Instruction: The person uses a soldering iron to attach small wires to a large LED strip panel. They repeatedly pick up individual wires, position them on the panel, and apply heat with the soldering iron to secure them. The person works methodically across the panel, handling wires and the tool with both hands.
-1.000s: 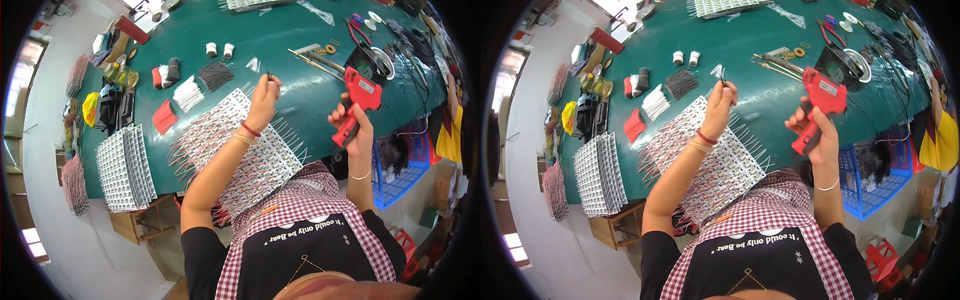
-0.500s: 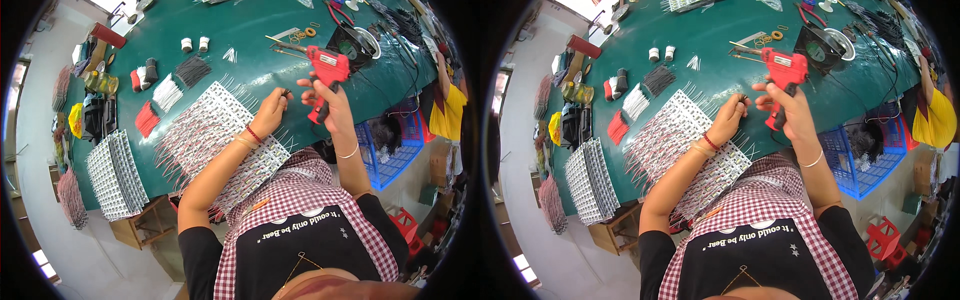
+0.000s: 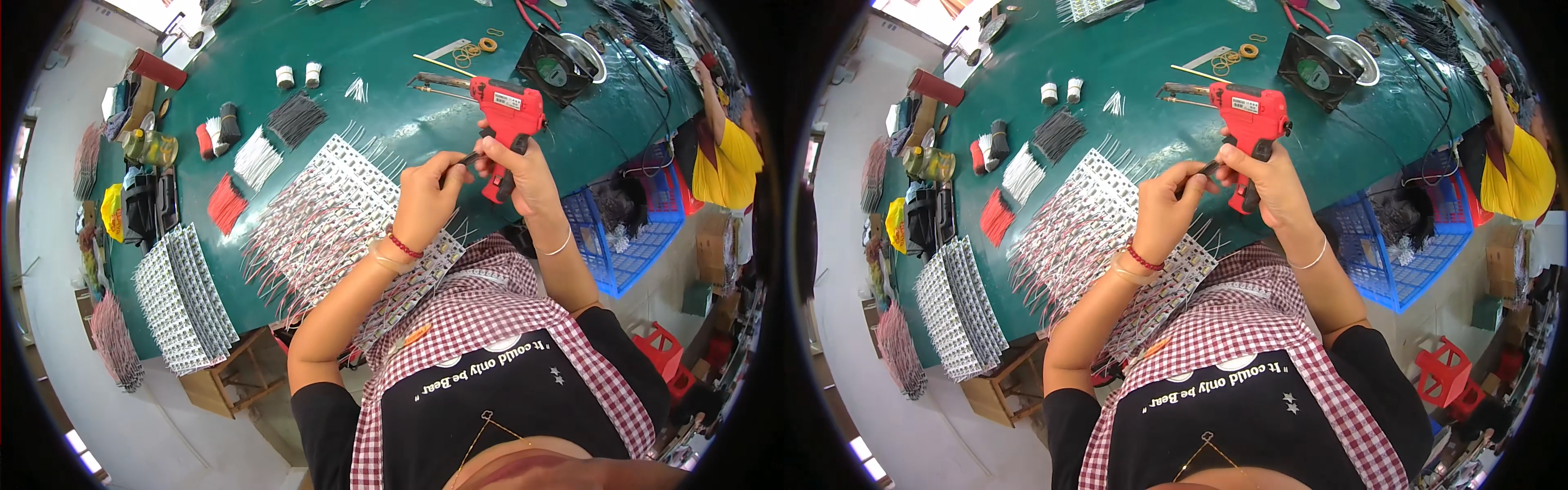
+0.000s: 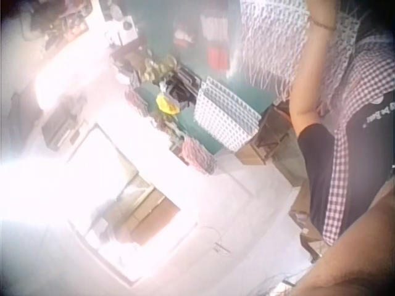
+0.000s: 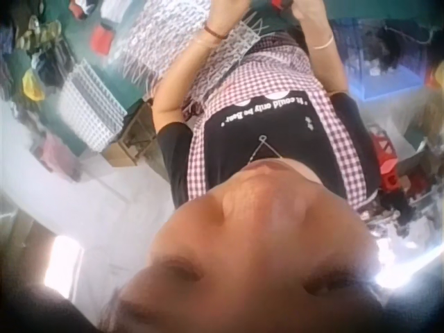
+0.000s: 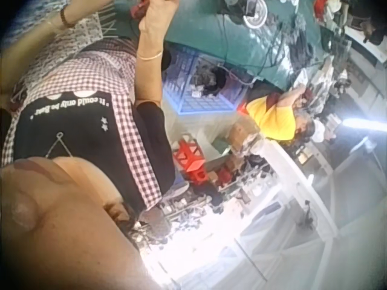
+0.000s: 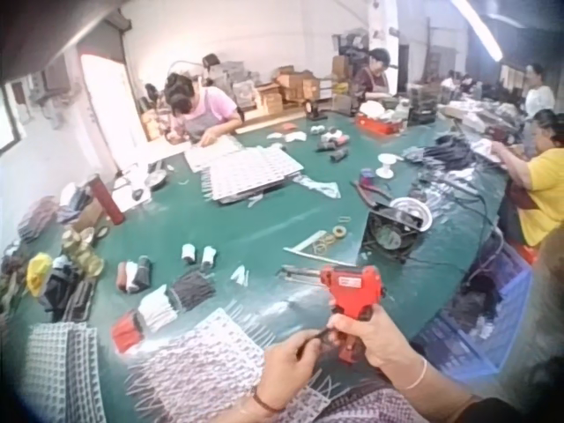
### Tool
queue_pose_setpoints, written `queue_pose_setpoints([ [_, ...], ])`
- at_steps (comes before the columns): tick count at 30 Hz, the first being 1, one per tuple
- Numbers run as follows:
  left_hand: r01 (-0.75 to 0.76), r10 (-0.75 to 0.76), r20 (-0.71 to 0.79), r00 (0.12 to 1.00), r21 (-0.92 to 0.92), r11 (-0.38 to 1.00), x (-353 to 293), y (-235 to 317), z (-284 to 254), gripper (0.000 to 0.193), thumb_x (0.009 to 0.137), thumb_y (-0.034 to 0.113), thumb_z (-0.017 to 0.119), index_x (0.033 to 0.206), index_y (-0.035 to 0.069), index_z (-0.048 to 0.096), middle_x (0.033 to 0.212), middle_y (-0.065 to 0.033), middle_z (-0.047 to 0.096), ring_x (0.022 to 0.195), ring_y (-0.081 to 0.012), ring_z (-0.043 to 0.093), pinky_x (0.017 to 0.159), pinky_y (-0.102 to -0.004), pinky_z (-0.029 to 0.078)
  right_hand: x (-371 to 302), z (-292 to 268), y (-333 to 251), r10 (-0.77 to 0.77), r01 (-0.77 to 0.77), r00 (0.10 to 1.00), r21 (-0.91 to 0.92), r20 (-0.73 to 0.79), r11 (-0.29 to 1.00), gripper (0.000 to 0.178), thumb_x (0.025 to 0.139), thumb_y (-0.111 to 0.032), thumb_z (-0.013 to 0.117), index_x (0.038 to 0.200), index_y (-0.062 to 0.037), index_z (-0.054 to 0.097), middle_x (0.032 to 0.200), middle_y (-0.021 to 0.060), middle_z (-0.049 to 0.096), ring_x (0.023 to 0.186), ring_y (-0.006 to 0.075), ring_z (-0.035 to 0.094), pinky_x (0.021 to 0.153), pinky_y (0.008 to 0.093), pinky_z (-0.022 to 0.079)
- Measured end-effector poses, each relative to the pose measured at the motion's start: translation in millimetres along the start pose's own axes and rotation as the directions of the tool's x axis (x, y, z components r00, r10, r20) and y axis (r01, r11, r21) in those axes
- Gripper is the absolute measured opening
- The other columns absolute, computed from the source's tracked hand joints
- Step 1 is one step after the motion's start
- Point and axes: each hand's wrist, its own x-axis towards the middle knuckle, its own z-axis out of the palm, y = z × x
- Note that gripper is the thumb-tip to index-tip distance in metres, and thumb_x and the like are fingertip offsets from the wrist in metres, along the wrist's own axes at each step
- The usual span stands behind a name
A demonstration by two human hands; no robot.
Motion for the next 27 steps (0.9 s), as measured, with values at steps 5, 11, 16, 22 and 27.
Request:
queue_pose_setpoints([
  [5,-0.101,0.094,0.040,0.995,0.258,0.961,20,40,24,0.008,0.087,0.007,0.059,0.090,0.002,0.063,0.067,-0.0209,0.060,0.058,-0.0342,0.062,0.052,-0.0391,0.046,-5,-23,-28,-0.093,0.065,0.995,-0.439,-0.041,0.896,0.021,0.076,-0.021,0.073,0.083,-0.0037,0.064,0.077,0.0017,0.062,0.073,0.0081,0.056,0.066,0.0276,0.048],
  [11,-0.241,0.193,0.147,0.970,0.490,0.837,34,106,78,0.012,0.091,0.003,0.050,0.081,-0.001,0.055,0.060,-0.0156,0.059,0.052,-0.0315,0.059,0.048,-0.0390,0.042,-26,-64,-100,-0.190,0.173,0.982,-0.395,-0.005,0.902,0.025,0.076,-0.016,0.074,0.093,-0.0026,0.061,0.077,0.0028,0.062,0.073,0.0099,0.056,0.071,0.0284,0.047],
  [16,-0.233,0.079,0.321,0.944,0.473,0.850,37,124,86,0.013,0.087,0.000,0.049,0.076,-0.001,0.055,0.060,-0.0156,0.060,0.053,-0.0305,0.060,0.049,-0.0371,0.044,-38,-88,-114,-0.217,0.244,0.970,-0.488,0.113,0.838,0.035,0.078,-0.013,0.071,0.109,-0.0032,0.058,0.077,0.0071,0.063,0.072,0.0140,0.056,0.073,0.0301,0.048],
  [22,0.015,-0.107,0.320,0.941,0.276,0.961,17,129,70,0.017,0.092,0.006,0.048,0.080,-0.002,0.058,0.061,-0.0095,0.063,0.051,-0.0132,0.058,0.048,-0.0277,0.043,-47,-81,-131,-0.016,0.121,0.974,-0.456,0.227,0.881,0.040,0.079,-0.016,0.070,0.115,-0.0052,0.057,0.081,0.0095,0.065,0.076,0.0154,0.058,0.076,0.0302,0.047],
  [27,0.348,-0.309,0.196,0.931,-0.214,0.913,-9,134,66,0.024,0.099,0.018,0.046,0.087,0.001,0.056,0.067,-0.0074,0.061,0.050,-0.0089,0.050,0.047,-0.0201,0.039,-55,-71,-140,-0.067,0.144,0.978,-0.403,0.200,0.904,0.029,0.077,-0.021,0.072,0.098,-0.0046,0.061,0.077,0.0075,0.065,0.073,0.0136,0.059,0.072,0.0306,0.047],
])
